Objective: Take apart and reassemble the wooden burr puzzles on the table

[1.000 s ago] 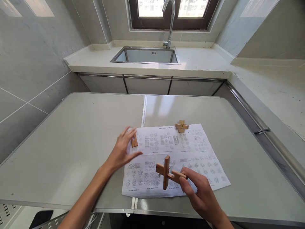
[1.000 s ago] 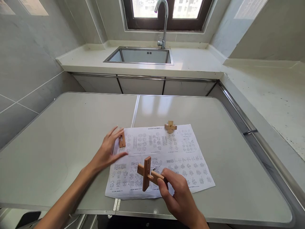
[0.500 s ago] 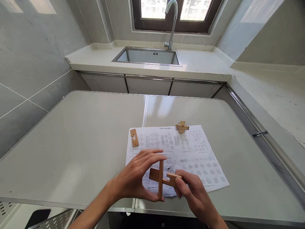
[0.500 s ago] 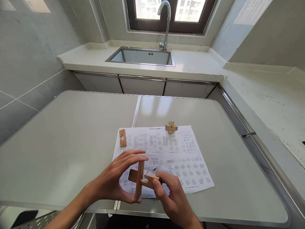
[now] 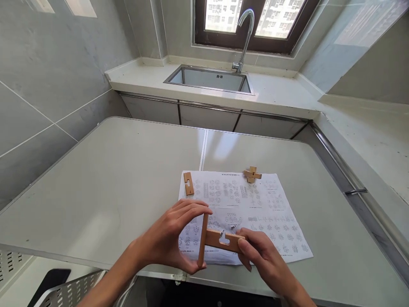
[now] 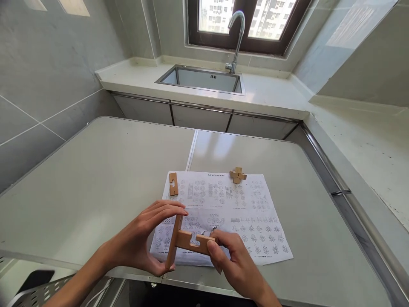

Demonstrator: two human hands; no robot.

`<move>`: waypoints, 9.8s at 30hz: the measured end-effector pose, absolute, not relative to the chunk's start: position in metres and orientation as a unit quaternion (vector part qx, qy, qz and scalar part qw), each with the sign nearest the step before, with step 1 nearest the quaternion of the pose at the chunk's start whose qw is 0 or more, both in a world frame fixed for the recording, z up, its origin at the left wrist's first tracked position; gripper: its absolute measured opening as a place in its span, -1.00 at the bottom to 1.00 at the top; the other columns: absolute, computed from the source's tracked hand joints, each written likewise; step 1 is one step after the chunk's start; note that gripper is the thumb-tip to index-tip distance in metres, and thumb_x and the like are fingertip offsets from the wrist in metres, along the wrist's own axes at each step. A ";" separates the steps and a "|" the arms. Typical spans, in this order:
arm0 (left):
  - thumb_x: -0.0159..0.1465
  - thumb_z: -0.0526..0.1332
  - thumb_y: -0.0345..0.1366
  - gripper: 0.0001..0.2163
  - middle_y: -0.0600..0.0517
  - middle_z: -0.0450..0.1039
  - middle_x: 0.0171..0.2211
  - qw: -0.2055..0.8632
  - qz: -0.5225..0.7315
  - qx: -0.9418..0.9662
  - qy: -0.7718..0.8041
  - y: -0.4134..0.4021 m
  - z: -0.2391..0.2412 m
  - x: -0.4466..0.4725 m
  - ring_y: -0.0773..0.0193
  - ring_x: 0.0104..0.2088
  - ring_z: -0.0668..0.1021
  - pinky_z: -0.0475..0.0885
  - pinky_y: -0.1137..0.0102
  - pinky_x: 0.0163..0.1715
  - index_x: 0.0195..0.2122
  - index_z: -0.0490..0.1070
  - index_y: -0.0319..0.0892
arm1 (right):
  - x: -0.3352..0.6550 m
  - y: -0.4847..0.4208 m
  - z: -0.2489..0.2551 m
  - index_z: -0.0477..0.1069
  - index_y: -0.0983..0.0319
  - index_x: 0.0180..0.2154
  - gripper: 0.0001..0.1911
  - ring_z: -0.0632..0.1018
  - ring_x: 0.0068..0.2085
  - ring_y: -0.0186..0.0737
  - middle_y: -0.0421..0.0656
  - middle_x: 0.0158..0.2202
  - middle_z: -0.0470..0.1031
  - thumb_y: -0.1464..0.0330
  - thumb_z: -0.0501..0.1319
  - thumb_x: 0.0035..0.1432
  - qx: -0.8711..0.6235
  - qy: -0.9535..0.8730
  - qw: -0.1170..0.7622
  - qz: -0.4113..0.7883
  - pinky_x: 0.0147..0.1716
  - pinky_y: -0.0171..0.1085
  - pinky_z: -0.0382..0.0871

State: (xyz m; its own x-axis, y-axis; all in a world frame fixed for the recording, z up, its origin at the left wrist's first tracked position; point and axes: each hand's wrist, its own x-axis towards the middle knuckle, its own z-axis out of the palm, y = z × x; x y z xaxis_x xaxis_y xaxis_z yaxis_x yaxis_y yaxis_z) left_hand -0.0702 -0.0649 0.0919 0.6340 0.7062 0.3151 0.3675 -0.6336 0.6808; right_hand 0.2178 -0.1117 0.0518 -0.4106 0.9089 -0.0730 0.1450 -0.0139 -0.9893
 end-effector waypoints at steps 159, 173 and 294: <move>0.00 0.60 0.02 -0.30 -0.07 0.48 -0.12 0.479 0.290 0.794 0.237 -0.019 0.013 -0.007 0.24 -0.31 0.49 0.48 0.34 -0.31 0.15 0.53 -0.08 | 0.231 -0.104 0.027 0.55 0.15 0.07 -0.62 0.61 -0.16 -0.12 -0.10 -0.13 0.62 0.07 0.34 0.37 -0.449 -0.453 0.333 0.694 -0.17 -0.15 0.53; 0.04 0.61 -0.27 -0.33 -0.14 0.27 0.28 0.465 0.216 0.827 0.233 -0.027 0.060 -0.010 -0.11 0.25 0.41 0.43 -0.02 0.28 0.21 0.54 0.12 | 0.224 -0.097 0.058 0.59 0.16 -0.16 -0.59 0.52 -0.20 -0.16 -0.15 -0.22 0.48 -0.06 0.32 0.32 -0.464 -0.468 0.348 0.667 -0.18 -0.21 0.45; 0.22 0.45 0.05 -0.33 -0.16 0.46 0.16 0.223 0.112 0.896 0.366 -0.023 0.021 0.027 -0.01 -0.12 0.66 0.57 0.15 -0.15 0.29 0.31 -0.02 | 0.220 -0.123 -0.010 0.40 0.14 -0.08 -0.89 0.52 -0.22 -0.05 -0.11 -0.26 0.50 0.26 0.19 0.47 -0.634 -0.678 0.334 0.163 -0.24 -0.14 0.38</move>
State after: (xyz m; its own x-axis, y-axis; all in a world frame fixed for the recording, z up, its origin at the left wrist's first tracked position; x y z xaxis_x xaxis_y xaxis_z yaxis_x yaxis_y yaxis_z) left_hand 0.0268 -0.0226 0.0214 0.7061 0.7071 0.0376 0.6067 -0.6315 0.4828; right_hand 0.2204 -0.1226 -0.0096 0.0271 0.9688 0.2462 0.7520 0.1425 -0.6436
